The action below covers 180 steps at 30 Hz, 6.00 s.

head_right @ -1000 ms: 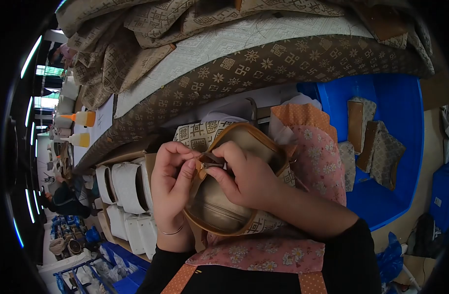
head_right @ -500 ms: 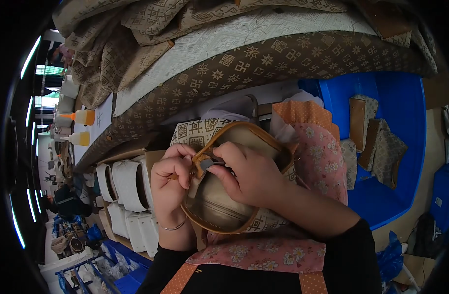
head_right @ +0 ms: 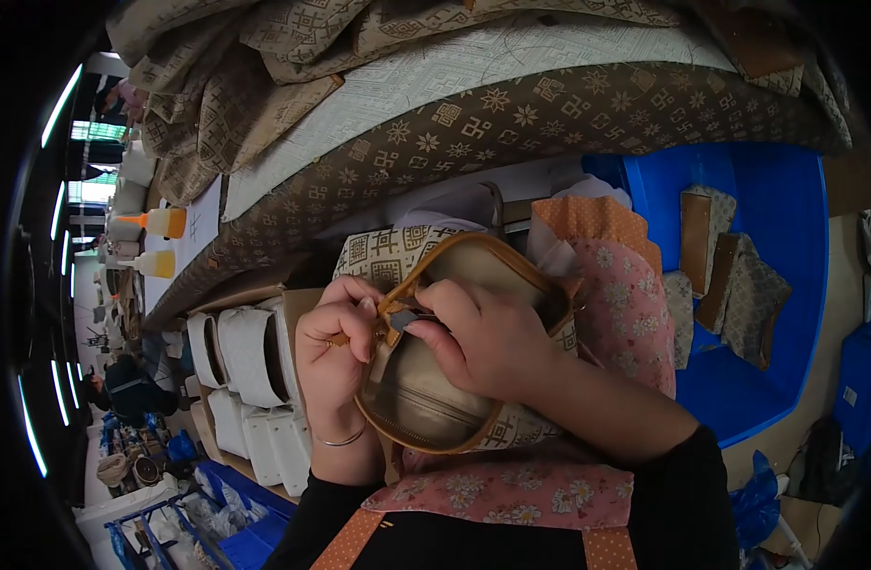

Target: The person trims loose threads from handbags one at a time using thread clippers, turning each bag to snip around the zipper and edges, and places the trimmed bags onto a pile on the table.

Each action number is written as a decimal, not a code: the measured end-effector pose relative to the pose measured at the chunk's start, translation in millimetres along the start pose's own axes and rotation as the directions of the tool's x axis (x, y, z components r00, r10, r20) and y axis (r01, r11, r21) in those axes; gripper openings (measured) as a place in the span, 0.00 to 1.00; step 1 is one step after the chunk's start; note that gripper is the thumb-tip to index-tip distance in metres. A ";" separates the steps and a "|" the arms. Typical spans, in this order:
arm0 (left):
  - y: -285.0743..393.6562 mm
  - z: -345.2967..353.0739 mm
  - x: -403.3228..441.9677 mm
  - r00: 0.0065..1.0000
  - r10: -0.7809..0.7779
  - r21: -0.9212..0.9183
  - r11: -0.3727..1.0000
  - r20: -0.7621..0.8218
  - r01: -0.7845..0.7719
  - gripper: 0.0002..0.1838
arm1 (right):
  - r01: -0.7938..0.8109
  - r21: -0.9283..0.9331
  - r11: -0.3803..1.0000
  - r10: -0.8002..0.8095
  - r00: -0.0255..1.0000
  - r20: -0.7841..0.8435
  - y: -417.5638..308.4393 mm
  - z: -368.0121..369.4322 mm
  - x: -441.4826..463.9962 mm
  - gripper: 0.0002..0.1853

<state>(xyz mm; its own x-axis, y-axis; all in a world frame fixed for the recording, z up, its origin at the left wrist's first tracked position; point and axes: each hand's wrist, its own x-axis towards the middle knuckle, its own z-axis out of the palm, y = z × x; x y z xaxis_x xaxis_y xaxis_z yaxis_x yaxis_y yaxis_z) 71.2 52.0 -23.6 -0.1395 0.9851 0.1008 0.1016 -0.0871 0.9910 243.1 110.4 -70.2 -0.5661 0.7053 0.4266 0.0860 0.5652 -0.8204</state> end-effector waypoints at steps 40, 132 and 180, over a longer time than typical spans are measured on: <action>-1.4 -2.9 -3.7 0.998 -0.042 -0.124 0.992 -0.042 0.036 0.13 | 0.205 0.109 0.973 -0.174 0.954 -0.243 -2.9 -10.4 -3.9 0.13; -136.4 338.4 98.4 0.313 -0.460 0.556 0.703 0.831 -0.444 0.34 | -0.930 -0.128 -0.346 0.855 -0.256 -0.451 390.1 -175.0 -293.6 0.17; -193.4 336.3 131.3 0.324 -0.736 0.305 0.580 0.595 0.755 0.13 | -0.693 -0.657 0.299 -0.011 0.686 -0.728 79.0 -643.5 49.5 0.23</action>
<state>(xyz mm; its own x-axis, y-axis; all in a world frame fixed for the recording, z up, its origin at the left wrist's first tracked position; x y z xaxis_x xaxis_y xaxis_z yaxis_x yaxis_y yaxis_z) 364.4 248.1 -231.7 0.4658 0.4720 -0.7485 0.2542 0.7389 0.6241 749.4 465.3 131.0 0.2077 0.7887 0.5786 0.9561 -0.0388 -0.2903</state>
